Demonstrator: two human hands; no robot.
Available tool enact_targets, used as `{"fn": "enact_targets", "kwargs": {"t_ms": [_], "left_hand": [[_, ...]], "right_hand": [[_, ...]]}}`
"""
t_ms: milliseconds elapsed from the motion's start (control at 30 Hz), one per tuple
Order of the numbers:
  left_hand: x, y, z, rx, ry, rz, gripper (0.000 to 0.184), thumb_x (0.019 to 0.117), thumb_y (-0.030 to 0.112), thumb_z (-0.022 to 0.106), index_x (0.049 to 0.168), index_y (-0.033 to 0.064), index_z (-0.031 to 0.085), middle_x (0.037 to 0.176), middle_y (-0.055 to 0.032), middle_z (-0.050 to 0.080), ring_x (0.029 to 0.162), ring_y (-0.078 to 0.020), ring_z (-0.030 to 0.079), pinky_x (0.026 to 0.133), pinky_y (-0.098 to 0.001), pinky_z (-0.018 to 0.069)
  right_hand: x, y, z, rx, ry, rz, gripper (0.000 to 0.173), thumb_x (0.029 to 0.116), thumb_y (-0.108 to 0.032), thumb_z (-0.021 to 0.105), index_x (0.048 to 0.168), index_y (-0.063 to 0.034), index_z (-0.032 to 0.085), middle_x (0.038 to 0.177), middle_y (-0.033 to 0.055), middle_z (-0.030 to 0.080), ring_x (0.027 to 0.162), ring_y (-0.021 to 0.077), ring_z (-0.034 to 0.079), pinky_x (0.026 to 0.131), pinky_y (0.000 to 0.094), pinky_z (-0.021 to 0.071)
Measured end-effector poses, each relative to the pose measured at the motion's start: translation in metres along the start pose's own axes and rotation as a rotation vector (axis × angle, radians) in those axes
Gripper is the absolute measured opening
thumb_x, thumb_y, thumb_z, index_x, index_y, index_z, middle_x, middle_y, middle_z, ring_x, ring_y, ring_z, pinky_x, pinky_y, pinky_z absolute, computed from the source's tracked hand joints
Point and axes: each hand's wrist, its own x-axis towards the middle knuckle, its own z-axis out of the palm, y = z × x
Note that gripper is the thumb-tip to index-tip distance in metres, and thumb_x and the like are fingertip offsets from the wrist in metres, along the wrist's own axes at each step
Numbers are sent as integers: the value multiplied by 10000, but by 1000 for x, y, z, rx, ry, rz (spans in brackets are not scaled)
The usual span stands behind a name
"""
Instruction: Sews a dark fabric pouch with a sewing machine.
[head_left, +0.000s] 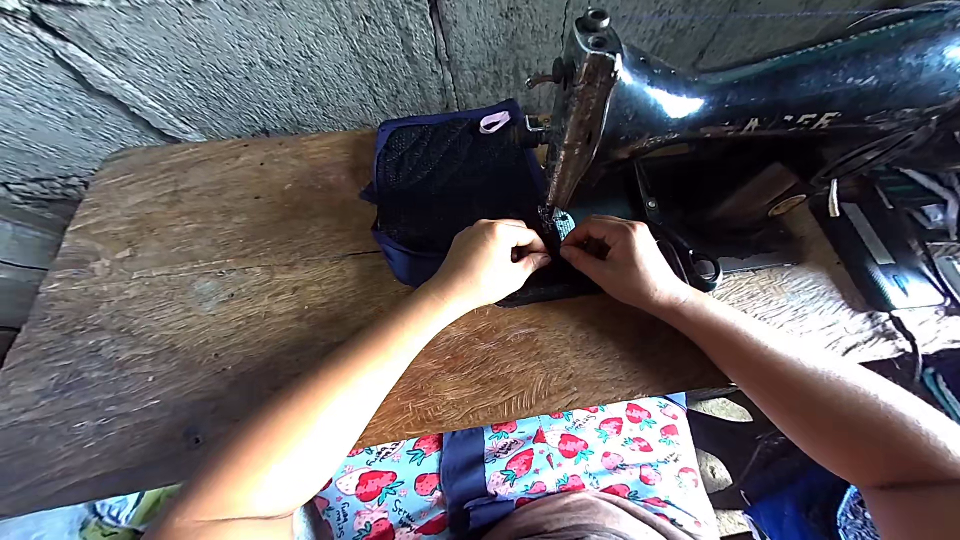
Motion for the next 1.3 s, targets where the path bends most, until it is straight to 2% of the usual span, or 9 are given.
{"fn": "enact_targets", "kwargs": {"t_ms": [200,367,600,700,800,900,967,1133,1300], "left_hand": [[7,8,3,31,-38,-54,97,918,110,697,974,94,774,858,-49,669,742,-187,632,675,-428,514],[5,9,6,7,-13,-62,113,921,98,695,1001,93,774,859,-48,657,721,-172,613,665,-398,505],[6,9,10,-2,32,-63,97,910,81,697,967,103,773,840,-36,632,706,-159,591,656,-379,492],[9,13,6,-30,22,-120,168,889,94,745,1057,85,739,829,-59,680,722,-192,627,682,-412,515],[12,12,4,2,0,-109,155,885,117,748,1036,112,781,844,-42,684,744,-186,630,681,-423,509],[16,11,1,34,-36,-85,86,878,127,754,954,120,795,854,-42,688,787,-196,664,697,-454,528],[18,10,0,35,-49,-75,67,879,118,757,935,114,793,861,-45,699,795,-196,670,709,-450,533],[19,6,2,-28,-13,-58,51,853,66,759,883,96,787,830,-37,707,737,-154,651,694,-382,533],[17,6,4,-51,16,-69,56,849,56,766,881,97,785,820,-26,693,718,-120,626,672,-327,514]], "right_hand": [[0,2,-1,12,-28,-22,105,917,-128,697,950,-42,747,873,50,682,682,62,605,625,210,518],[0,-2,-4,23,-32,24,176,878,-173,793,979,-33,762,889,62,701,697,70,626,648,215,537],[0,-9,1,-40,-27,142,123,908,-196,770,950,-81,768,889,37,714,719,133,638,665,363,535],[-2,-10,5,-41,5,134,92,911,-171,741,930,-85,765,864,33,708,711,127,634,658,355,531],[-6,-9,8,-119,75,-14,80,890,-137,715,889,-70,758,848,47,712,703,139,650,634,339,539],[-8,-2,13,-368,184,-393,117,883,-91,662,814,-36,739,863,112,753,775,242,725,688,397,557],[-6,2,14,-448,203,-512,145,907,-76,633,803,-29,721,871,125,753,792,265,729,716,396,562],[-6,4,8,-265,144,-239,141,878,-184,740,867,-44,760,947,114,749,955,293,698,809,433,566],[-8,2,9,-261,153,-190,131,891,-204,738,849,-89,784,932,70,765,903,247,694,782,430,508]]}}
